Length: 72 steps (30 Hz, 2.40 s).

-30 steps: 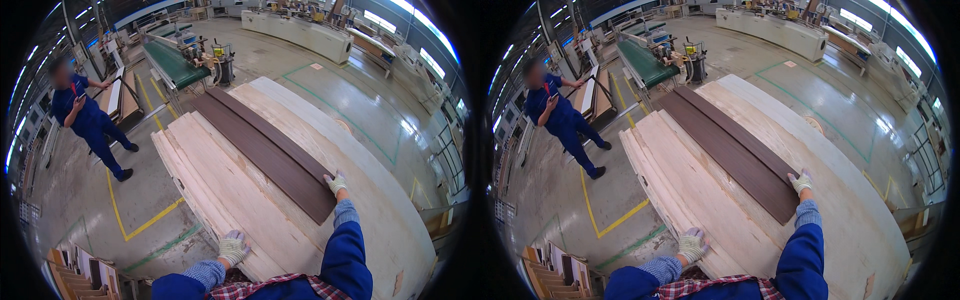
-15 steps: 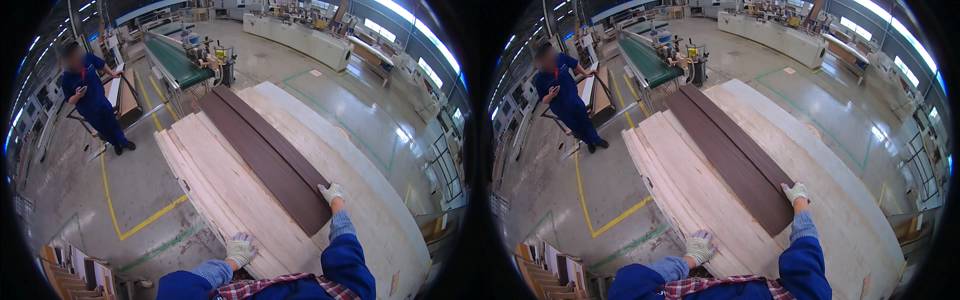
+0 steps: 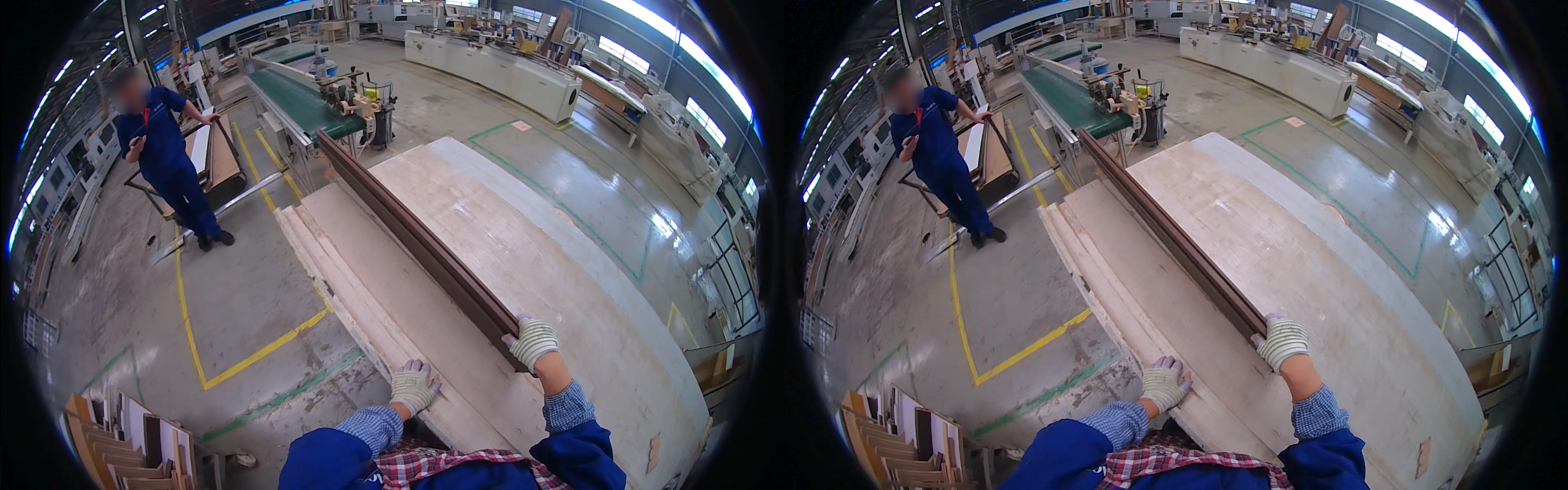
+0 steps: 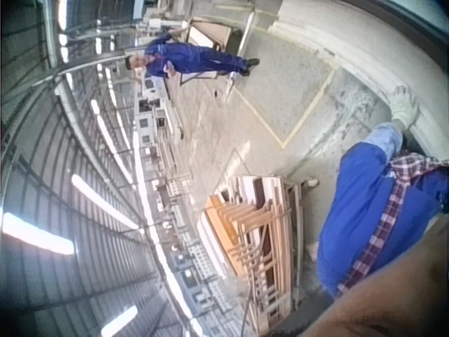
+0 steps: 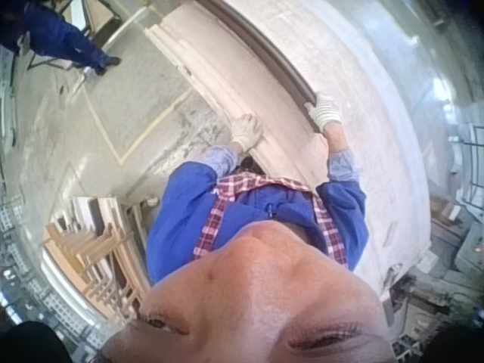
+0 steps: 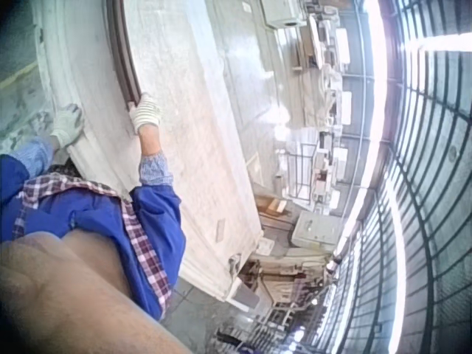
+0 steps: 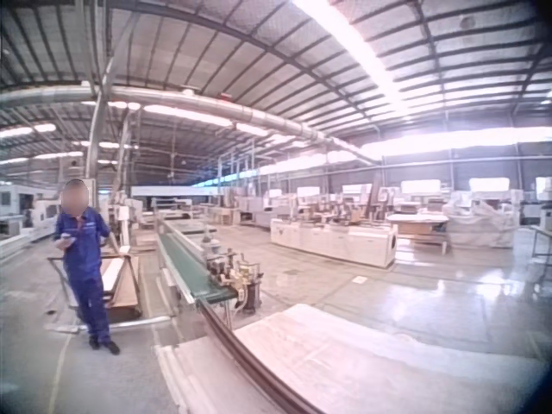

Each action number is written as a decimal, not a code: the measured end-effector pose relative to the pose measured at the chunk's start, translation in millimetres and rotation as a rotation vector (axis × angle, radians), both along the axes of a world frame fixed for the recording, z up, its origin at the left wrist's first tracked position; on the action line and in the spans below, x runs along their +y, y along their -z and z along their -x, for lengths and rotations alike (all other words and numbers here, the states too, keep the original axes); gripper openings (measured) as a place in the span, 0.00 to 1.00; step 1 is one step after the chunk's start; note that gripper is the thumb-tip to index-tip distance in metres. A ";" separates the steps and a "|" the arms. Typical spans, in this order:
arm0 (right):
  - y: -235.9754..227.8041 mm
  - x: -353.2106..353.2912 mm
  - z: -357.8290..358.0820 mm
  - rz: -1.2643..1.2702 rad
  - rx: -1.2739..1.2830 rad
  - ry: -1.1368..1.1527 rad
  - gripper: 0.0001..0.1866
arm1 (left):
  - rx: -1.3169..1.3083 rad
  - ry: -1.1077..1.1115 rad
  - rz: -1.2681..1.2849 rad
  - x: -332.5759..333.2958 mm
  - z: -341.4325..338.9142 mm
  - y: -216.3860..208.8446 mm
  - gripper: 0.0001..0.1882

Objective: The person aligns and staples white and brown wood panels on a large workbench using a pneumatic nail gun. They repeatedly position panels, fire the stapler along edges, and move finished pieces to a conveyor and a rack.

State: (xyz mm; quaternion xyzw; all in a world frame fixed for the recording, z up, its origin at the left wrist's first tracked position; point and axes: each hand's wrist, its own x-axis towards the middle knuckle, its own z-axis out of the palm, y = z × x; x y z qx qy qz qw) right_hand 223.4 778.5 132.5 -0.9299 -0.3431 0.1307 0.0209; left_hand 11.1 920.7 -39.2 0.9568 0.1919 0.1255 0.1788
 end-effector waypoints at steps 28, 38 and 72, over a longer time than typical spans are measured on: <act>10.4 -706.6 264.4 -0.025 0.143 0.828 0.14 | -0.220 -0.361 1.105 -231.6 -152.1 -81.4 0.67; 33.5 -873.8 295.4 0.095 -0.209 0.762 0.15 | -0.036 -0.004 1.939 -353.7 -61.5 -65.2 0.17; 179.6 -1173.6 191.0 -0.098 -0.324 0.623 0.20 | 0.161 -0.718 2.322 -785.8 63.4 60.2 0.22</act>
